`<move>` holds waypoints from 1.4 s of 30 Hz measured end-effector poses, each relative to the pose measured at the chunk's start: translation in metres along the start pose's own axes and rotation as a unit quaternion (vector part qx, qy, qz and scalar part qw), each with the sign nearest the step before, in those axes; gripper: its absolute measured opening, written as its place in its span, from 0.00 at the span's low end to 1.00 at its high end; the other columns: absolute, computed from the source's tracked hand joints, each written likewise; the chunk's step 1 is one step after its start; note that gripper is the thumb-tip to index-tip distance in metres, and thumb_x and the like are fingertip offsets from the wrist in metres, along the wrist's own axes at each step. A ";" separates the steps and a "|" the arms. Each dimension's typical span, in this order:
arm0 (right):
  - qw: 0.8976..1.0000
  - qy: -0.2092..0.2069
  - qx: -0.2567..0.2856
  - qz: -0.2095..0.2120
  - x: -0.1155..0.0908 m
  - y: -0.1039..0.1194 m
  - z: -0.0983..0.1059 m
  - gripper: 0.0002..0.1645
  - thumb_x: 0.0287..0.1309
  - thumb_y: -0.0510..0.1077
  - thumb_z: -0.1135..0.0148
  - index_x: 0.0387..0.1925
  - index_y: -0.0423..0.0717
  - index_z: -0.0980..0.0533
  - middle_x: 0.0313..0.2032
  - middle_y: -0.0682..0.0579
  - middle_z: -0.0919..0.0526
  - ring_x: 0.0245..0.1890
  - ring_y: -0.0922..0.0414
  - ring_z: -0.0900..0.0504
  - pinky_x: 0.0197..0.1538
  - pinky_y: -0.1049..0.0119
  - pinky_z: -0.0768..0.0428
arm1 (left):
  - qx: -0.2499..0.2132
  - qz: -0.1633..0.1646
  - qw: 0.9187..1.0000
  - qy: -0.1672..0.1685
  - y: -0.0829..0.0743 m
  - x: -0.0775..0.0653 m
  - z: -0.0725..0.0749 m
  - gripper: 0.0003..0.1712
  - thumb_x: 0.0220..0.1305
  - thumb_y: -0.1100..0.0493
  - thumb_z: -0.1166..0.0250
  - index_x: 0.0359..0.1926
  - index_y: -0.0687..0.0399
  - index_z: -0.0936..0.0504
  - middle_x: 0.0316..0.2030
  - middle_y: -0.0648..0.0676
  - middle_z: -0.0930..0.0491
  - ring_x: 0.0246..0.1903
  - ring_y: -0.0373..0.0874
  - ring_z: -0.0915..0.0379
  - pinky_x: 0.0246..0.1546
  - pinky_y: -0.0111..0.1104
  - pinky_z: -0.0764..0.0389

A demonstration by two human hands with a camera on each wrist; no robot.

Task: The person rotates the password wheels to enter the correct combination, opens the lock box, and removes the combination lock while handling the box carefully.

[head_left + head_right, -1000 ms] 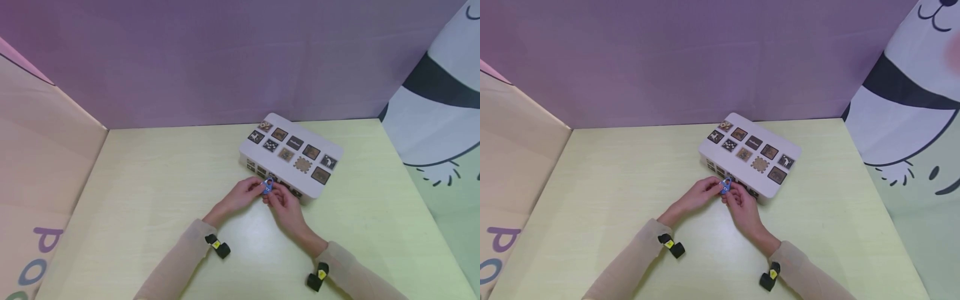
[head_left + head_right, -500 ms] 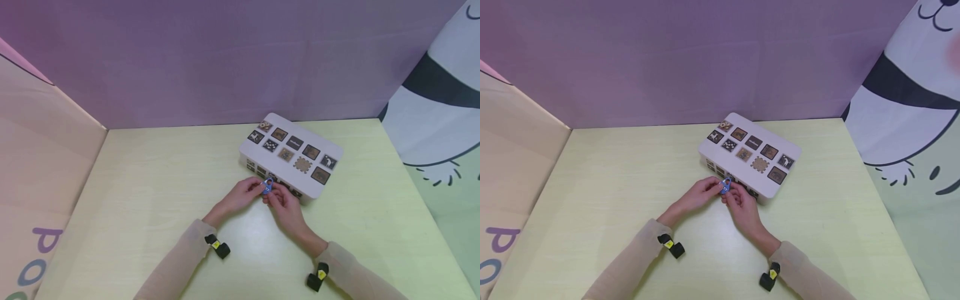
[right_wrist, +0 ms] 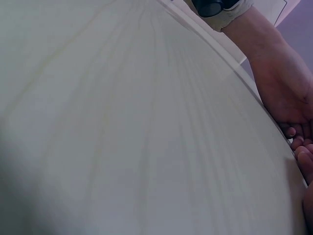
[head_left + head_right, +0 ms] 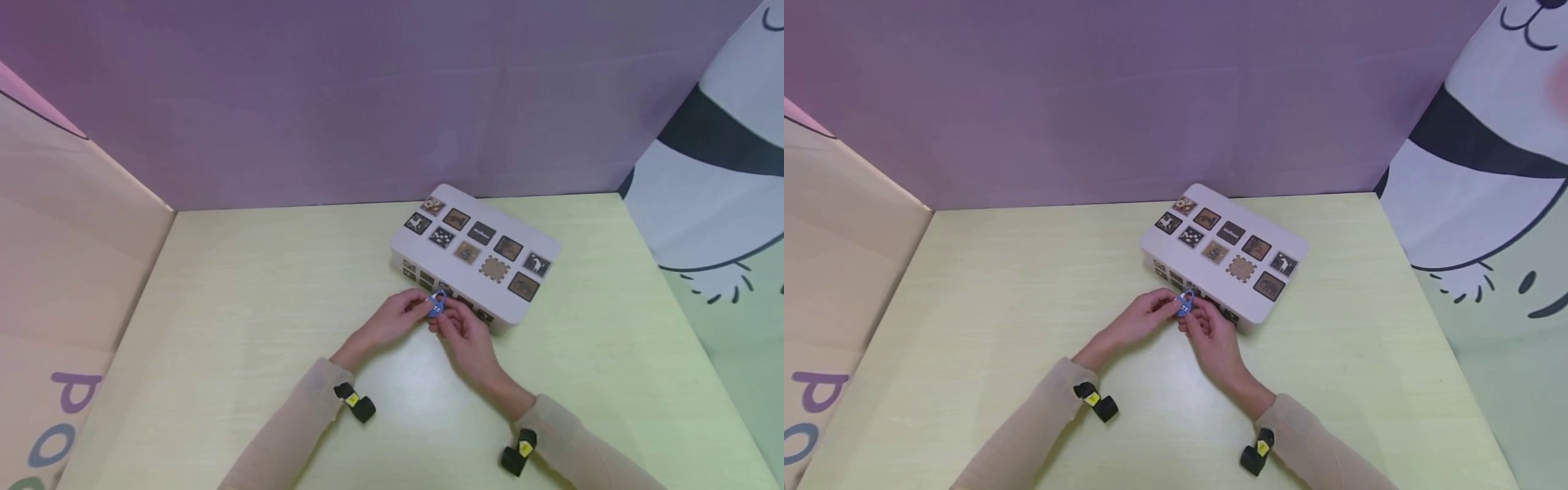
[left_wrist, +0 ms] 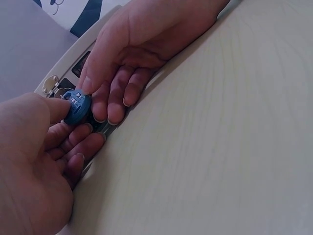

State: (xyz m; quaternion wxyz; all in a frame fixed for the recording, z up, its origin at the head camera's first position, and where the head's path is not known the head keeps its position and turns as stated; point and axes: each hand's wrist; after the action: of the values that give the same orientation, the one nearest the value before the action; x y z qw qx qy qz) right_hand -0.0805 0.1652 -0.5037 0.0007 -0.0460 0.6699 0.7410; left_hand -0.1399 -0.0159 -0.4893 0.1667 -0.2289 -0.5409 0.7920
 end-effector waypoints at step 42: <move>1.000 0.001 0.009 -0.012 -0.001 0.001 0.000 0.21 0.74 0.36 0.43 0.65 0.39 0.28 0.46 0.38 0.16 0.45 0.51 0.13 0.54 0.63 0.14 | -0.015 0.006 1.000 0.005 0.000 0.000 0.001 0.15 0.79 0.51 0.45 0.55 0.51 0.18 0.47 0.49 0.17 0.47 0.42 0.23 0.56 0.39 0.21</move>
State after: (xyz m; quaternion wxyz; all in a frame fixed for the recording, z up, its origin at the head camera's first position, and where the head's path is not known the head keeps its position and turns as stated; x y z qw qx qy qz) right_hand -0.0795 0.1648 -0.5026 0.0097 -0.0548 0.6758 0.7349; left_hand -0.1399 -0.0166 -0.4888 0.1615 -0.2385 -0.5507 0.7835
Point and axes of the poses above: each hand's wrist, its own x-axis towards the middle knuckle, its own z-axis out of the back of the hand, y = z × x
